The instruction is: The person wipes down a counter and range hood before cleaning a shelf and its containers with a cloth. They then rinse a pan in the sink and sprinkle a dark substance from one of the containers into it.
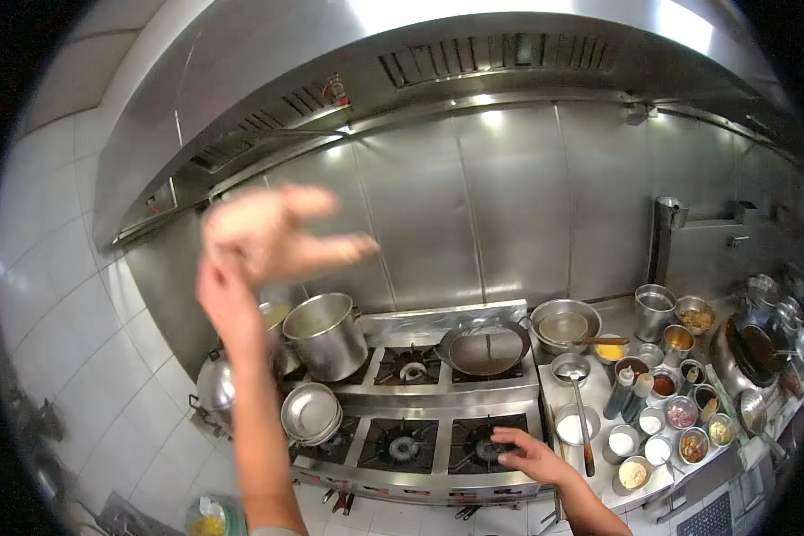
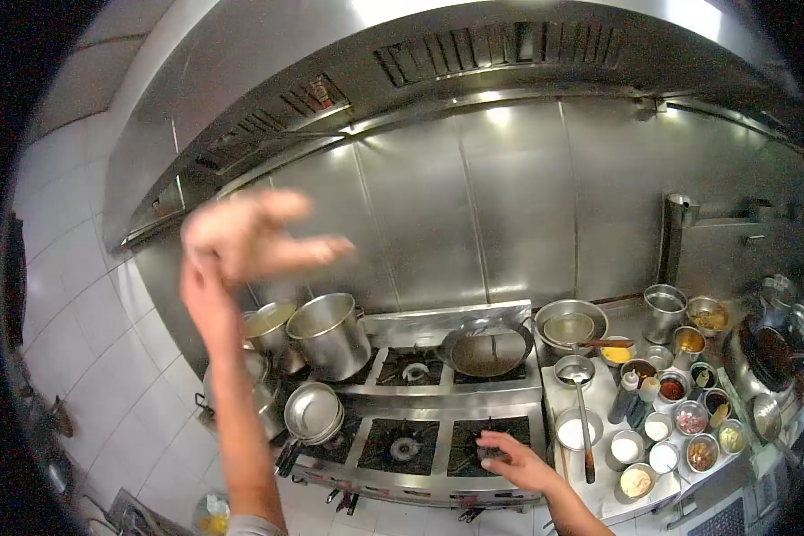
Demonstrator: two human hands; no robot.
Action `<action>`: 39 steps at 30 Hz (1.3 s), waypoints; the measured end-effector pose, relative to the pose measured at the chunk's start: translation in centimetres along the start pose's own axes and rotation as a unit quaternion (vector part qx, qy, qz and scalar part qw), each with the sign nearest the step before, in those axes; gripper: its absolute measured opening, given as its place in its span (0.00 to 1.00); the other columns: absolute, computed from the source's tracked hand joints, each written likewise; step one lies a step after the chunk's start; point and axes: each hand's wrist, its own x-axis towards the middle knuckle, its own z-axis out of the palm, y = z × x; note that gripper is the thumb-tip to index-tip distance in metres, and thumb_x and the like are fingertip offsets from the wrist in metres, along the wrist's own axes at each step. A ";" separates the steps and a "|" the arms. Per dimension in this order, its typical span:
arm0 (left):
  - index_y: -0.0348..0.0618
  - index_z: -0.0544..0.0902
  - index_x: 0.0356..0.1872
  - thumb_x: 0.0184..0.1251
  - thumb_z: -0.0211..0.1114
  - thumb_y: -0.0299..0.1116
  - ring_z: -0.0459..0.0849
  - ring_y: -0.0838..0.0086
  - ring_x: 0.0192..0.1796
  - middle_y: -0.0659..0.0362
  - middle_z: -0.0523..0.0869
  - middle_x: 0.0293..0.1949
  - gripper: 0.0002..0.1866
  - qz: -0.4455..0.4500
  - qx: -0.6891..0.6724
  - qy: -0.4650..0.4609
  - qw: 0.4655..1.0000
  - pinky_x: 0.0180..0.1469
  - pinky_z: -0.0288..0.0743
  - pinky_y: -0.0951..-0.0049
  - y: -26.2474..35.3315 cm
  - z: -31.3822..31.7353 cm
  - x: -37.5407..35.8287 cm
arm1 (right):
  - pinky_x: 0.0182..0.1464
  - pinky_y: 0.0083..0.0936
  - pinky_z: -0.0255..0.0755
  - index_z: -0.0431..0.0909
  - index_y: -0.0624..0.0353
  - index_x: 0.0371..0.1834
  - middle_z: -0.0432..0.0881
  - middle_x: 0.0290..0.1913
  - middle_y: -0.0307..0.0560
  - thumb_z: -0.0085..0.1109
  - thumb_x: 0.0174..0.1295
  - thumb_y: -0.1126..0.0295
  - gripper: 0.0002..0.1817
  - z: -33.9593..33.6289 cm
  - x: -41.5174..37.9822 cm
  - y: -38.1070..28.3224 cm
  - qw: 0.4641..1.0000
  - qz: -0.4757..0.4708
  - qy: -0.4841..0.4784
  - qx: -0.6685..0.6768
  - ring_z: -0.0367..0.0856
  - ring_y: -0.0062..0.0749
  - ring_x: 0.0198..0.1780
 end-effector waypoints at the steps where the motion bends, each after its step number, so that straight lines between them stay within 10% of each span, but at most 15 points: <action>1: 0.35 0.80 0.52 0.75 0.56 0.51 0.78 0.77 0.47 0.60 0.83 0.46 0.24 0.054 -0.072 0.048 0.995 0.50 0.73 0.74 2.1 1.2 4.0 | 0.63 0.29 0.68 0.72 0.53 0.66 0.67 0.70 0.49 0.61 0.67 0.65 0.24 0.3 -0.9 1.3 0.998 -0.015 -0.004 -0.064 0.70 0.36 0.68; 5: 0.43 0.77 0.61 0.78 0.51 0.42 0.82 0.64 0.52 0.53 0.83 0.56 0.19 0.383 0.055 0.164 0.907 0.57 0.72 0.65 3.2 5.6 18.2 | 0.62 0.33 0.70 0.70 0.54 0.68 0.71 0.67 0.53 0.65 0.64 0.58 0.30 3.1 -4.3 4.6 0.985 0.169 0.010 0.041 0.74 0.39 0.63; 7: 0.51 0.78 0.61 0.78 0.47 0.41 0.81 0.59 0.56 0.52 0.82 0.58 0.19 0.125 0.128 0.039 0.983 0.61 0.70 0.62 4.8 8.1 21.0 | 0.61 0.27 0.69 0.73 0.57 0.65 0.76 0.63 0.50 0.63 0.66 0.60 0.26 4.7 -5.3 6.8 0.973 0.225 0.014 0.044 0.76 0.33 0.60; 11: 0.48 0.81 0.53 0.73 0.47 0.36 0.79 0.58 0.60 0.49 0.81 0.57 0.16 0.385 0.116 0.076 0.913 0.63 0.69 0.59 3.2 18.0 24.7 | 0.38 0.21 0.74 0.73 0.62 0.58 0.82 0.37 0.41 0.58 0.68 0.60 0.21 6.9 -6.5 5.3 0.978 0.158 0.097 0.098 0.79 0.24 0.38; 13: 0.46 0.81 0.43 0.66 0.52 0.33 0.80 0.60 0.51 0.54 0.82 0.41 0.11 0.539 0.041 0.077 0.838 0.57 0.72 0.56 8.2 21.8 19.3 | 0.44 0.23 0.76 0.68 0.59 0.68 0.83 0.46 0.45 0.59 0.68 0.64 0.26 6.6 -5.8 5.4 0.970 0.200 0.068 0.124 0.81 0.25 0.45; 15: 0.48 0.80 0.51 0.69 0.53 0.36 0.79 0.52 0.56 0.46 0.82 0.52 0.14 0.504 0.014 0.061 0.862 0.61 0.69 0.51 10.6 23.8 16.0 | 0.47 0.26 0.77 0.69 0.60 0.67 0.82 0.49 0.46 0.59 0.68 0.63 0.26 6.2 -5.3 5.2 0.973 0.225 0.017 0.049 0.81 0.27 0.48; 17: 0.43 0.83 0.38 0.66 0.61 0.36 0.85 0.70 0.36 0.57 0.86 0.28 0.09 0.359 0.222 -0.051 0.905 0.52 0.75 0.62 12.3 20.3 16.2 | 0.57 0.28 0.72 0.73 0.59 0.65 0.81 0.56 0.47 0.62 0.67 0.59 0.26 4.7 -3.7 6.8 0.952 0.304 -0.015 0.014 0.80 0.29 0.53; 19: 0.48 0.80 0.53 0.71 0.51 0.37 0.78 0.55 0.59 0.47 0.81 0.56 0.15 0.343 0.184 -0.067 0.918 0.62 0.69 0.52 7.7 19.5 19.9 | 0.56 0.27 0.73 0.73 0.60 0.64 0.83 0.53 0.45 0.62 0.68 0.62 0.24 5.2 -3.6 6.6 0.967 0.246 0.052 -0.052 0.79 0.27 0.53; 20: 0.44 0.83 0.44 0.70 0.54 0.38 0.82 0.58 0.52 0.52 0.85 0.46 0.14 0.439 0.108 0.021 0.892 0.57 0.74 0.60 4.4 18.8 23.2 | 0.57 0.27 0.73 0.73 0.60 0.63 0.83 0.52 0.44 0.61 0.68 0.64 0.23 5.6 -3.5 6.5 0.958 0.262 0.104 0.052 0.79 0.26 0.53; 21: 0.41 0.82 0.54 0.73 0.53 0.45 0.76 0.58 0.64 0.50 0.80 0.60 0.21 0.428 0.345 -0.039 0.834 0.65 0.69 0.58 1.4 16.3 27.8 | 0.56 0.26 0.74 0.73 0.61 0.63 0.83 0.51 0.44 0.62 0.67 0.66 0.23 5.8 -3.9 6.7 0.968 0.212 0.121 0.050 0.80 0.25 0.52; 24: 0.43 0.77 0.63 0.74 0.50 0.49 0.81 0.61 0.60 0.48 0.83 0.56 0.26 0.165 0.025 -0.021 0.986 0.65 0.69 0.66 -1.1 12.0 31.4 | 0.56 0.26 0.74 0.73 0.61 0.63 0.83 0.51 0.45 0.61 0.68 0.62 0.23 7.2 -6.1 8.8 0.956 0.213 0.167 0.108 0.80 0.25 0.51; 29: 0.42 0.82 0.53 0.70 0.53 0.39 0.84 0.62 0.52 0.52 0.86 0.50 0.18 0.507 0.083 0.062 0.856 0.56 0.76 0.64 6.0 20.4 23.8 | 0.49 0.28 0.77 0.68 0.63 0.66 0.81 0.55 0.49 0.57 0.69 0.65 0.25 9.0 -6.6 8.6 0.951 0.254 0.087 0.151 0.80 0.32 0.52; 34: 0.40 0.79 0.58 0.73 0.52 0.39 0.79 0.59 0.60 0.47 0.81 0.57 0.20 0.422 -0.002 -0.237 0.875 0.66 0.68 0.61 8.0 21.5 24.5 | 0.55 0.32 0.76 0.66 0.64 0.66 0.79 0.58 0.53 0.54 0.72 0.68 0.23 9.0 -3.2 13.1 0.984 0.156 -0.001 0.090 0.79 0.38 0.58; 35: 0.40 0.83 0.46 0.74 0.48 0.37 0.83 0.61 0.52 0.51 0.86 0.49 0.16 0.449 0.076 -0.098 0.885 0.58 0.74 0.62 6.8 19.8 24.8 | 0.55 0.32 0.76 0.66 0.64 0.66 0.79 0.58 0.53 0.54 0.72 0.68 0.23 9.2 -3.2 12.7 0.983 0.155 0.002 0.095 0.79 0.38 0.58; 39: 0.41 0.78 0.62 0.78 0.45 0.50 0.72 0.61 0.69 0.48 0.76 0.65 0.27 0.217 0.188 -0.062 0.956 0.70 0.63 0.63 1.3 13.1 35.1 | 0.54 0.31 0.77 0.66 0.62 0.67 0.80 0.57 0.52 0.55 0.71 0.65 0.24 8.7 -4.3 9.7 0.957 0.192 0.043 0.211 0.80 0.37 0.57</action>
